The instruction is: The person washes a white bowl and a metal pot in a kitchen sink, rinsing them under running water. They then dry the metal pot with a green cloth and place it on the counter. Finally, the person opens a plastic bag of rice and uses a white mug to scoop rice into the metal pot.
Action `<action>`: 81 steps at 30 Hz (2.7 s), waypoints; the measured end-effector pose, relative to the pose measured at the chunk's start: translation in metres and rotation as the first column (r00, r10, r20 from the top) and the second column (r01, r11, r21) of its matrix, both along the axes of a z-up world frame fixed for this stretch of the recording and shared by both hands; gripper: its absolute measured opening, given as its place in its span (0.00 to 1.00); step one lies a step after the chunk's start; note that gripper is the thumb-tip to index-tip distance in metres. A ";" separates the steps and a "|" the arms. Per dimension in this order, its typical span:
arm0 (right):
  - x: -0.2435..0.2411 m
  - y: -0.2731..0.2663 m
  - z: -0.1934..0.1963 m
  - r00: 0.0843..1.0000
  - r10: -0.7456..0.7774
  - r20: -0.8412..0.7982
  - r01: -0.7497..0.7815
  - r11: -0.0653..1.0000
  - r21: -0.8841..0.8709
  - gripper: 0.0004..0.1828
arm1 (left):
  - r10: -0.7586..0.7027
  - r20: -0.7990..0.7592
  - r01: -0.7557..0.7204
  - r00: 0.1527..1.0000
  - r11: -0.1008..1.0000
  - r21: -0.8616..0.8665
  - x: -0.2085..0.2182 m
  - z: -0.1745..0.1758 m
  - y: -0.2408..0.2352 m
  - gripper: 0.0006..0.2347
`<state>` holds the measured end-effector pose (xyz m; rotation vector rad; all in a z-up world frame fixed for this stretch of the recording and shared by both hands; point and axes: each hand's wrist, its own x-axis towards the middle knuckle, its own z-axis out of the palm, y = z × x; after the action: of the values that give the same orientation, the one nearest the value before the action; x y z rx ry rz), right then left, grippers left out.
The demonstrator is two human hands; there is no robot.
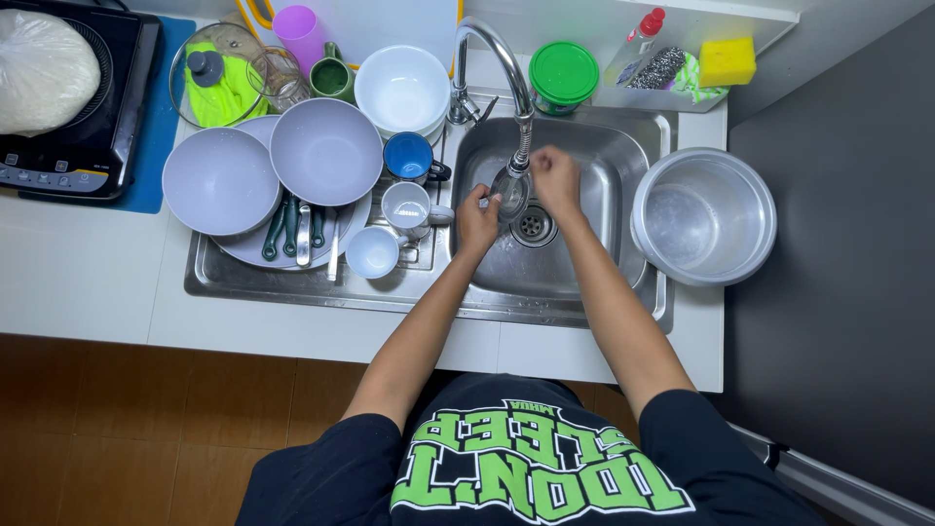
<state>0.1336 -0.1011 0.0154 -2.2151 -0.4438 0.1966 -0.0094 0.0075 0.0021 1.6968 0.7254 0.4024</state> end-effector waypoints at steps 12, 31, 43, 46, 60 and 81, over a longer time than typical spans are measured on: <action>-0.075 -0.045 0.035 0.950 0.308 0.055 -0.277 0.911 -0.306 0.24 | -0.188 0.096 0.167 0.977 0.968 0.189 0.005 0.013 0.005 0.05; -0.082 -0.054 0.035 0.963 0.267 -0.021 -0.251 0.871 -0.423 0.23 | -0.189 0.120 0.164 0.975 0.968 0.189 0.006 0.004 0.001 0.05; -0.053 -0.079 -0.104 0.918 0.281 -0.281 -0.394 0.740 -0.546 0.32 | -0.157 -0.006 0.149 0.988 0.921 0.361 -0.023 0.027 -0.005 0.06; -0.063 -0.066 -0.100 0.853 0.415 -0.317 -0.519 0.613 -0.596 0.38 | -0.180 -0.062 0.191 0.982 0.911 0.367 -0.035 0.031 -0.010 0.06; -0.066 -0.069 -0.070 0.856 0.393 -0.335 -0.496 0.443 -0.747 0.41 | -0.231 -0.194 0.292 0.953 0.866 0.407 -0.058 0.032 -0.018 0.07; -0.062 -0.061 -0.071 0.868 0.450 -0.208 -0.408 0.411 -0.815 0.21 | -0.028 -0.114 0.067 0.993 0.932 0.356 -0.019 0.035 -0.012 0.07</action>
<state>0.0714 -0.1617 -0.0556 -3.0135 -1.1582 0.8010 -0.0279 -0.0050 0.0371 2.0918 0.7174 0.4316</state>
